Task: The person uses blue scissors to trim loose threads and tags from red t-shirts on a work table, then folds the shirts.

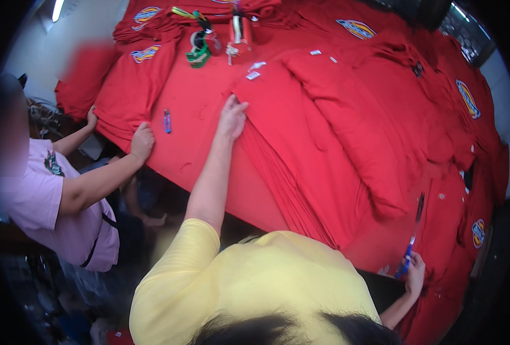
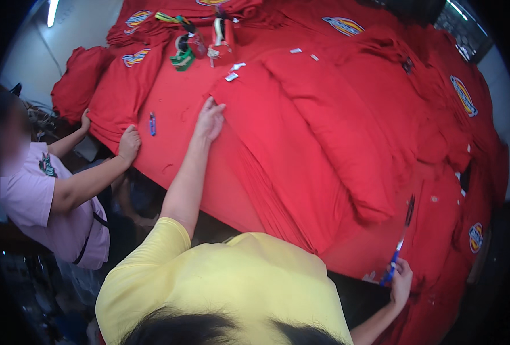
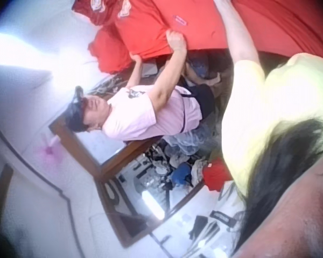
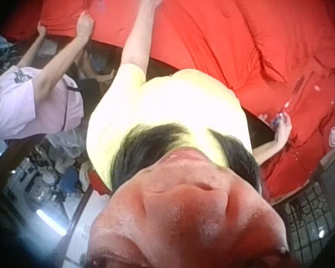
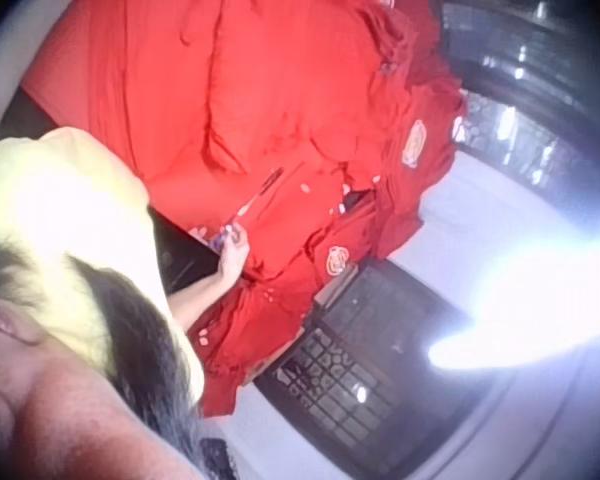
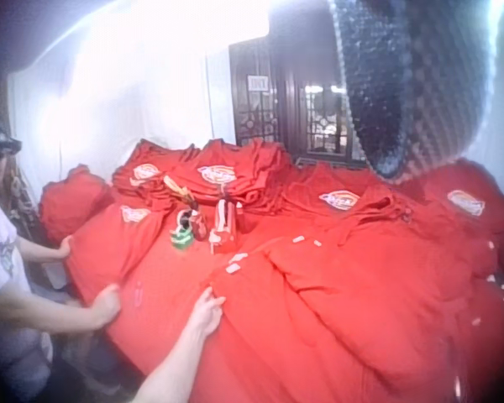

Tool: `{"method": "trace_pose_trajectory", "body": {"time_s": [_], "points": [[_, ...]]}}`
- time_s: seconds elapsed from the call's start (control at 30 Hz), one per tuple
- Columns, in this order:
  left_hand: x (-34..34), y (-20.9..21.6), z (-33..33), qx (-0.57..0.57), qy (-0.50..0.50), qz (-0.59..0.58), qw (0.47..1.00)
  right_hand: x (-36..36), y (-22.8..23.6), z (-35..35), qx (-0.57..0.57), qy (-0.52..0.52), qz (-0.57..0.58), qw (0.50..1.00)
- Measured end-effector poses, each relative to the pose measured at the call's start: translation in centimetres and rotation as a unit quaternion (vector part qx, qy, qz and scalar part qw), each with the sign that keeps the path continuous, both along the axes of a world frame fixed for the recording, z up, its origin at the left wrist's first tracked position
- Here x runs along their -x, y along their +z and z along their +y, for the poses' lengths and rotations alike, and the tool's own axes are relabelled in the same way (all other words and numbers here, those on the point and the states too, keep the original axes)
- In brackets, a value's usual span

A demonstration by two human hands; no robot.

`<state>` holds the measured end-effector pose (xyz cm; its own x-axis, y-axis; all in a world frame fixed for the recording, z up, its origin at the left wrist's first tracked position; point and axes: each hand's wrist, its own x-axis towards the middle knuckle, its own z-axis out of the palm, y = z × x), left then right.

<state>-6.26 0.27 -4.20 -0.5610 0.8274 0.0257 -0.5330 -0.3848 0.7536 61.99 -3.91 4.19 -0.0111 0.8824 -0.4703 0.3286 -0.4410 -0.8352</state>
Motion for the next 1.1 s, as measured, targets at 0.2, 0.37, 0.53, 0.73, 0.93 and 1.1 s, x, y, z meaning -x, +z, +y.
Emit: {"method": "trace_pose_trajectory", "body": {"time_s": [0.2,0.37,0.53,0.73,0.93,1.1], "points": [[-1.4,1.3,-0.3,-0.009,-0.006,0.056,0.998,7.2,4.3,2.5,-0.134,0.038,0.163,0.977],[-1.1,0.1,-0.4,0.010,0.017,0.077,0.997,16.2,3.2,5.2,-0.120,0.183,0.267,0.938],[-2.3,1.1,-0.3,0.086,0.065,0.060,0.992,25.0,0.8,6.8,-0.067,0.278,0.327,0.901],[-2.4,1.3,-0.9,0.094,0.046,0.080,0.991,32.0,-2.4,6.7,-0.095,0.302,0.313,0.896],[-3.0,1.7,-0.7,0.121,0.072,0.113,0.984,33.0,-7.7,5.9,-0.175,0.309,0.263,0.897],[-2.3,1.4,-0.3,0.105,0.081,0.034,0.991,33.4,-6.1,5.7,-0.173,0.312,0.275,0.893]]}}
